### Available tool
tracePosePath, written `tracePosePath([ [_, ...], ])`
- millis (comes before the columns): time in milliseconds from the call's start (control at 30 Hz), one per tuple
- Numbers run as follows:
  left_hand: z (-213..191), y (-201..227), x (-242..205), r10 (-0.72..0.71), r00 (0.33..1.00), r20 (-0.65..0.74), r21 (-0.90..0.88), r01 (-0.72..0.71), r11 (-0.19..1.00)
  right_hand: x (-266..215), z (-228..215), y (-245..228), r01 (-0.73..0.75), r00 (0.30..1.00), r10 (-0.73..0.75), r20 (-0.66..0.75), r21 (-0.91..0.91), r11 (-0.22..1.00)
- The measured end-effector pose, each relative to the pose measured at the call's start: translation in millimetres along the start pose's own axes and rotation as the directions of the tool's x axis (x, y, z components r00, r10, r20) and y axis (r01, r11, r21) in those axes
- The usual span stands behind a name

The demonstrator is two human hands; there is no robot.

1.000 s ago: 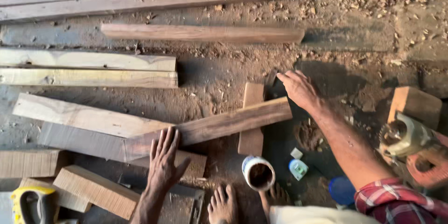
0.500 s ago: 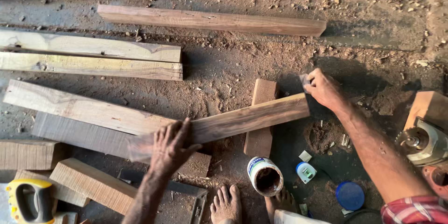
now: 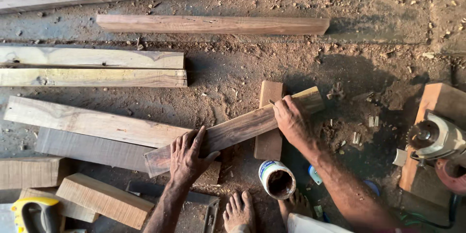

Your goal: The person applies a dark liquid from a container onto several wooden boards using their hands, wiping the substance across the surface of the wood.

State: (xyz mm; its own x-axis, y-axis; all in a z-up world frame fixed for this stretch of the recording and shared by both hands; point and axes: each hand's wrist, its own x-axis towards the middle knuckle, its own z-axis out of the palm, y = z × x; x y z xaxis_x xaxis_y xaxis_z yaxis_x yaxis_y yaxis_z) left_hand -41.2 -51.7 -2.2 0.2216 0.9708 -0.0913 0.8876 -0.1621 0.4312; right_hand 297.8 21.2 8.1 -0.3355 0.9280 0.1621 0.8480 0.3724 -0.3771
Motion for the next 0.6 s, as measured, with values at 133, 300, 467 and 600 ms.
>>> tracePosePath([
  [133, 2, 0, -6, 0.035, 0.996, -0.083, -0.024, -0.037, 0.999, -12, -4, -47, 0.163, 0.987, -0.163, 0.020, -0.017, 0.987],
  [300, -1, -2, -3, 0.070, 0.989, -0.130, -0.036, -0.075, 0.997, 1, -17, -40, -0.041, 0.996, 0.022, 0.089, 0.211, 0.977],
  [467, 0, -1, -3, 0.094, 0.984, -0.152, -0.034, -0.101, 0.994, -10, 0, -31, 0.176, 0.981, -0.179, -0.078, -0.042, 0.983],
  [600, -1, -1, -6, 0.095, 0.982, -0.164, -0.047, -0.105, 0.993, -10, -4, -30, -0.109, 0.963, 0.115, 0.243, -0.040, 0.993],
])
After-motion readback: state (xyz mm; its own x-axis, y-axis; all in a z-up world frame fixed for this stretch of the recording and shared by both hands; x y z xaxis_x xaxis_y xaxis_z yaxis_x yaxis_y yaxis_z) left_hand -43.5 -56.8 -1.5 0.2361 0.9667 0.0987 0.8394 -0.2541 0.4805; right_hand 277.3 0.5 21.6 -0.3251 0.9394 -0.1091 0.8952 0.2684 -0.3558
